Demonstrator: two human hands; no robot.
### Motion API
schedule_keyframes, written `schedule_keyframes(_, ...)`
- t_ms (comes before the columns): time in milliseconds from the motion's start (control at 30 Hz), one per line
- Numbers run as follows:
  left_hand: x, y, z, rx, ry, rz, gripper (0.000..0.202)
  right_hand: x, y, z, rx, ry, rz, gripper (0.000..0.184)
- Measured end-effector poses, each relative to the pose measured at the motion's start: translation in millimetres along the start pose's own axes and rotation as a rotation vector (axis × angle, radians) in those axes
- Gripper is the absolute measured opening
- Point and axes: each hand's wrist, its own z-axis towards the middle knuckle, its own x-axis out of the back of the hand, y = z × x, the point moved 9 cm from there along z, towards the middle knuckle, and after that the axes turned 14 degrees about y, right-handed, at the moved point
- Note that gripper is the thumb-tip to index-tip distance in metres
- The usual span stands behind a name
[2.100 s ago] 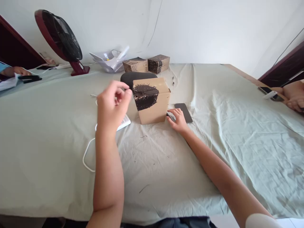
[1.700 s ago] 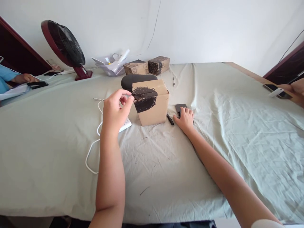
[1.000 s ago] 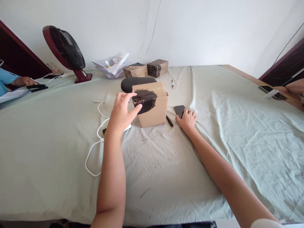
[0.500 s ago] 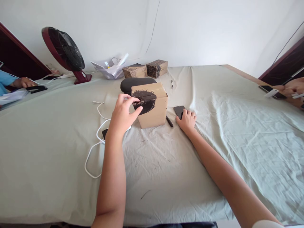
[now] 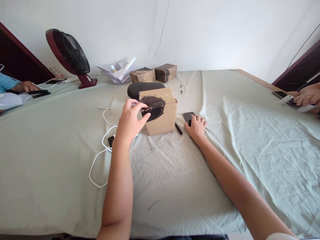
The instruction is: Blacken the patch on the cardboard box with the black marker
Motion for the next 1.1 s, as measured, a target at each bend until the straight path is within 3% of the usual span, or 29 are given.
schedule_keyframes(333,0.4,2,-1,-0.021,-0.048,-0.101,0.008,18,-44,-16,0.317,-0.037,0.311,0.052)
schedule_keyframes(400,4.1,1,0,-0.030,-0.021,-0.130,0.007,21,-50,-18,0.389,-0.075,0.379,0.059)
schedule_keyframes(467,11.3,-1,2,-0.039,0.027,-0.157,0.009,22,-55,-20,0.443,-0.141,0.494,0.079)
schedule_keyframes(633,31.8,-23,6,0.069,0.168,-0.297,0.020,27,-66,-20,0.308,-0.375,1.016,0.148)
schedule_keyframes(733,32.7,-32,7,0.145,0.171,-0.468,0.025,42,-68,-11,0.163,-0.315,1.188,0.163)
schedule_keyframes(867,28.9,-28,4,0.209,0.069,-0.565,0.032,76,-60,7,0.100,-0.161,1.285,0.160)
schedule_keyframes(933,31.3,-22,1,0.178,0.013,-0.492,0.045,99,-57,13,0.167,-0.102,1.269,0.156)
schedule_keyframes(1100,36.3,-6,-10,0.073,-0.109,-0.338,0.113,151,-68,13,0.376,-0.088,1.170,0.149)
